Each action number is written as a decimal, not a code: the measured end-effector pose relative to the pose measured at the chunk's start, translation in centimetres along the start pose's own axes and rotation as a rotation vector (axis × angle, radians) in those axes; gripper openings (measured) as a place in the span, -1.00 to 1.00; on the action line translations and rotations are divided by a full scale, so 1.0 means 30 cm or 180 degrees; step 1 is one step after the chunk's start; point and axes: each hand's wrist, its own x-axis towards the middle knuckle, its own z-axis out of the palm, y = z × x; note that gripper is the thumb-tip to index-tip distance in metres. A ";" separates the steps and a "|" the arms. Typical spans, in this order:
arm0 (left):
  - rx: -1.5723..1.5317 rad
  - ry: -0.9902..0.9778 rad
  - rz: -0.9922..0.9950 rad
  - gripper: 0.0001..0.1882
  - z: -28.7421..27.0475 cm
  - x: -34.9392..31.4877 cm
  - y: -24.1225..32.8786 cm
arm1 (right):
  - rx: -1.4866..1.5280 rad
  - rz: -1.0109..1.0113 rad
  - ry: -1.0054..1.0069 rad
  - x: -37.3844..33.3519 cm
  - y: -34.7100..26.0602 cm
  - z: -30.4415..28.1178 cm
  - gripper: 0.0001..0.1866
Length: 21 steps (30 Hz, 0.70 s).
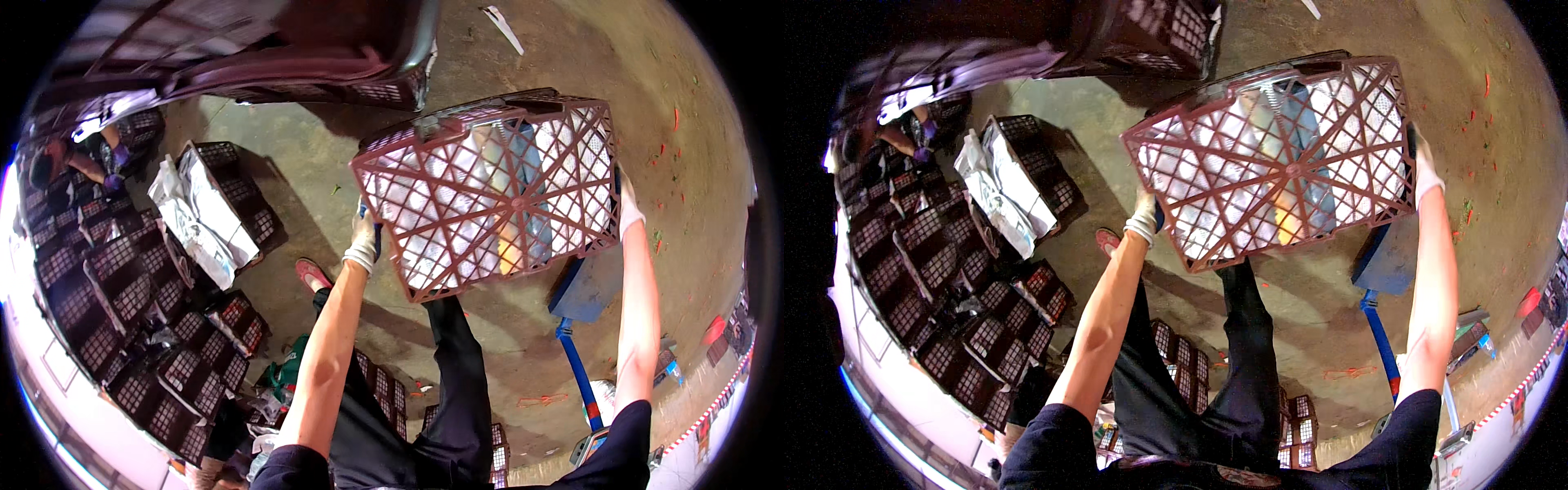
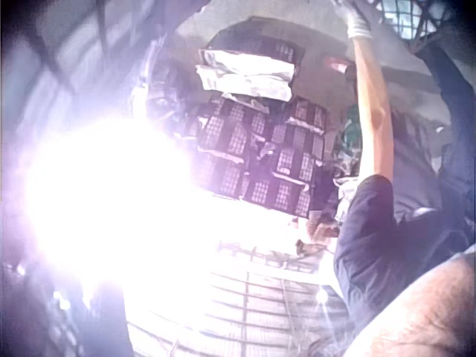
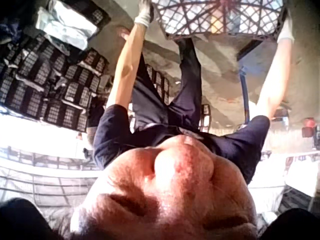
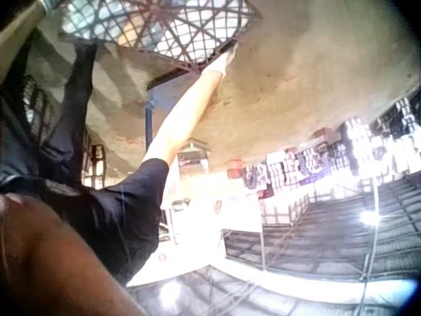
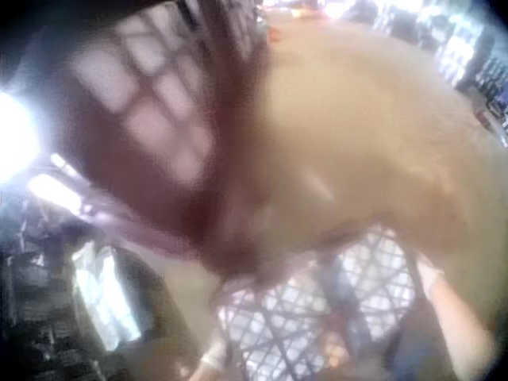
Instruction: The person assembles plastic crates by pulling up the side panels and snapping them together. They stack the assembled crates and organize them near bags of goods.
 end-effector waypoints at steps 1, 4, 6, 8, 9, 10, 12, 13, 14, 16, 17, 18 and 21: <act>0.0482 0.0123 -0.0107 -0.64 0.005 -0.053 0.005 | -0.0034 -0.0441 0.0179 -0.021 0.042 -0.081 -0.36; 0.0427 0.0100 -0.0111 -0.60 -0.065 -0.132 -0.019 | 0.0133 -0.1510 0.1095 -0.237 0.091 -0.101 -0.43; 0.0661 0.0241 -0.0023 -0.49 -0.188 -0.192 -0.064 | 0.0532 -0.1842 0.1189 -0.449 0.087 -0.020 -0.54; 0.0789 -0.0027 -0.0106 -0.44 -0.296 -0.250 -0.142 | 0.0090 -0.2135 0.1306 -0.663 0.137 0.048 -0.56; 0.0348 -0.0044 -0.0181 -0.69 -0.287 -0.321 -0.126 | -0.0257 -0.2248 0.1255 -0.743 0.204 0.061 -0.58; 0.0671 -0.0373 -0.0098 -0.68 -0.310 -0.374 -0.104 | -0.0815 -0.2429 0.1116 -0.778 0.317 0.035 -0.60; 0.0159 -0.0248 -0.0519 -0.67 -0.370 -0.500 -0.061 | -0.0833 -0.2198 0.0145 -1.006 0.396 0.205 -0.64; 0.1007 -0.0513 -0.0380 -0.65 -0.401 -0.536 -0.008 | -0.0656 -0.2201 -0.0175 -1.070 0.470 0.260 -0.67; 0.0769 -0.0525 -0.0327 -0.64 -0.471 -0.580 -0.016 | -0.0631 -0.1926 -0.0415 -1.170 0.502 0.361 -0.70; 0.1186 -0.0466 0.0012 -0.64 -0.579 -0.675 0.040 | -0.0303 -0.1587 -0.0682 -1.258 0.672 0.503 -0.74; 0.0953 -0.0300 -0.0151 -0.65 -0.655 -0.717 0.028 | -0.0335 -0.1213 -0.1280 -1.343 0.663 0.595 -0.75; 0.0973 -0.0296 -0.0125 -0.67 -0.671 -0.771 0.136 | -0.0363 -0.0867 -0.1704 -1.419 0.634 0.670 -0.76; 0.0267 -0.0019 -0.0042 -0.73 -0.849 -0.820 0.134 | -0.1233 -0.0798 -0.2410 -1.625 0.527 0.921 -0.76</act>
